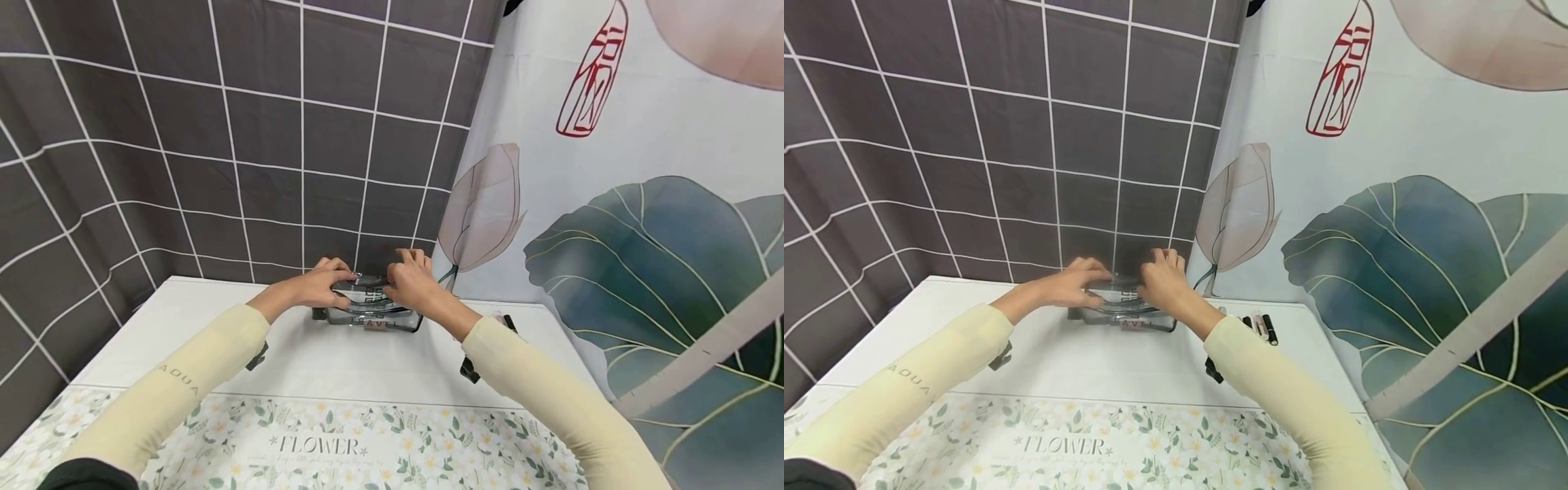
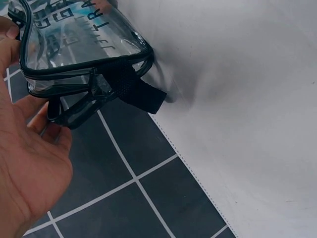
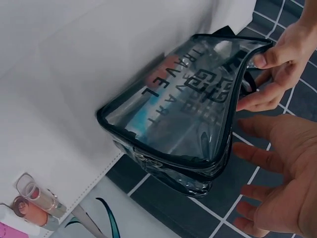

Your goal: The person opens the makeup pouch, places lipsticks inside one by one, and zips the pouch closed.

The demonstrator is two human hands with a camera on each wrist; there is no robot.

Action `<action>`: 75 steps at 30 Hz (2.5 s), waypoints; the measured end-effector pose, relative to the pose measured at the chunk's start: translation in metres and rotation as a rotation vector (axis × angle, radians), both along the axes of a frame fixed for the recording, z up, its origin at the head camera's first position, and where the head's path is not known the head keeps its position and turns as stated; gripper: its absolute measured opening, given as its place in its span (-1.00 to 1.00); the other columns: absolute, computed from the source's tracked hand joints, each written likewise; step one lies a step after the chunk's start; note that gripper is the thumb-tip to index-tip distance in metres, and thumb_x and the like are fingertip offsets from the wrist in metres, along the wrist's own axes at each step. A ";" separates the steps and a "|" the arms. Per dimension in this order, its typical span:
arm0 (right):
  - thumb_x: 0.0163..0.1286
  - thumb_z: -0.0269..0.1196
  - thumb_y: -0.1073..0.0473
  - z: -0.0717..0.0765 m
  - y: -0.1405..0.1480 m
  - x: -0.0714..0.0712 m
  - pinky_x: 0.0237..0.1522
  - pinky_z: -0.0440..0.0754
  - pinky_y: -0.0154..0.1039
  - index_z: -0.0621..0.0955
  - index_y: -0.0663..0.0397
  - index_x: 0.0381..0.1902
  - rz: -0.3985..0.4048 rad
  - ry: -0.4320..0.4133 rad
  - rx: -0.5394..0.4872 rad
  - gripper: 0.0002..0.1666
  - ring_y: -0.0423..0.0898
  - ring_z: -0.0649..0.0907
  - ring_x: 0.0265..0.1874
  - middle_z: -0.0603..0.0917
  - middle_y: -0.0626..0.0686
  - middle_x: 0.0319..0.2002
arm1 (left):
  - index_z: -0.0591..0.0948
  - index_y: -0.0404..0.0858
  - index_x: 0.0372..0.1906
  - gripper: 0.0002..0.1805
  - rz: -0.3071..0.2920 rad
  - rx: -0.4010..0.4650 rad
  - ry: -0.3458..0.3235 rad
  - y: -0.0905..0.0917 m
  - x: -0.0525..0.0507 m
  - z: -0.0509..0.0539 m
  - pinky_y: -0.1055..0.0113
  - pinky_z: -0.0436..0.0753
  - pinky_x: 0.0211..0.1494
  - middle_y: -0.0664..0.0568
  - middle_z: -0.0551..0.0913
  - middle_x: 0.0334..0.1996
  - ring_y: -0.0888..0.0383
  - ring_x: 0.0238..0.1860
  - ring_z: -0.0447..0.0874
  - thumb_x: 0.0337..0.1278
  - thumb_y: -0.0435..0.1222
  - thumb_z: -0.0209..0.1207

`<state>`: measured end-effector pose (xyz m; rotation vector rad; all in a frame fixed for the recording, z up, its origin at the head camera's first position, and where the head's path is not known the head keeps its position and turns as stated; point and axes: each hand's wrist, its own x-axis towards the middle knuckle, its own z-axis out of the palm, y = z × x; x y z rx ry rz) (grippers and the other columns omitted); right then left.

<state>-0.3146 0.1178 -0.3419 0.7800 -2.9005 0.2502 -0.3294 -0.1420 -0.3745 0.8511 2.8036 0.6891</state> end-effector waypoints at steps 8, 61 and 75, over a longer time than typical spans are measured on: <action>0.66 0.35 0.12 -0.002 0.010 -0.001 0.62 0.27 0.47 0.81 0.15 -0.12 -0.001 0.068 -0.060 -0.79 0.46 0.29 0.64 0.47 0.44 0.62 | 0.55 -0.35 0.62 -0.14 -0.011 -0.003 0.030 0.002 -0.003 -0.002 -0.32 0.46 0.62 -0.26 0.45 0.54 -0.24 0.52 0.30 0.28 -0.03 0.30; 0.44 0.27 0.26 -0.025 0.182 -0.011 0.29 0.40 0.39 0.70 0.30 -0.23 -0.471 -0.238 0.223 -0.84 0.42 0.40 0.09 0.59 0.44 0.03 | 0.50 -0.38 0.64 -0.25 0.020 0.011 0.004 0.002 -0.006 -0.006 -0.32 0.46 0.61 -0.27 0.42 0.53 -0.22 0.46 0.28 0.51 -0.09 0.26; 0.68 0.28 0.04 -0.041 0.201 -0.008 0.34 0.41 0.41 0.73 0.39 0.01 -0.505 -0.312 0.282 -0.58 0.43 0.45 0.13 0.66 0.44 0.04 | 0.51 -0.37 0.64 -0.23 0.021 0.024 -0.004 0.001 -0.002 -0.008 -0.33 0.48 0.59 -0.29 0.40 0.56 -0.22 0.47 0.27 0.47 -0.09 0.30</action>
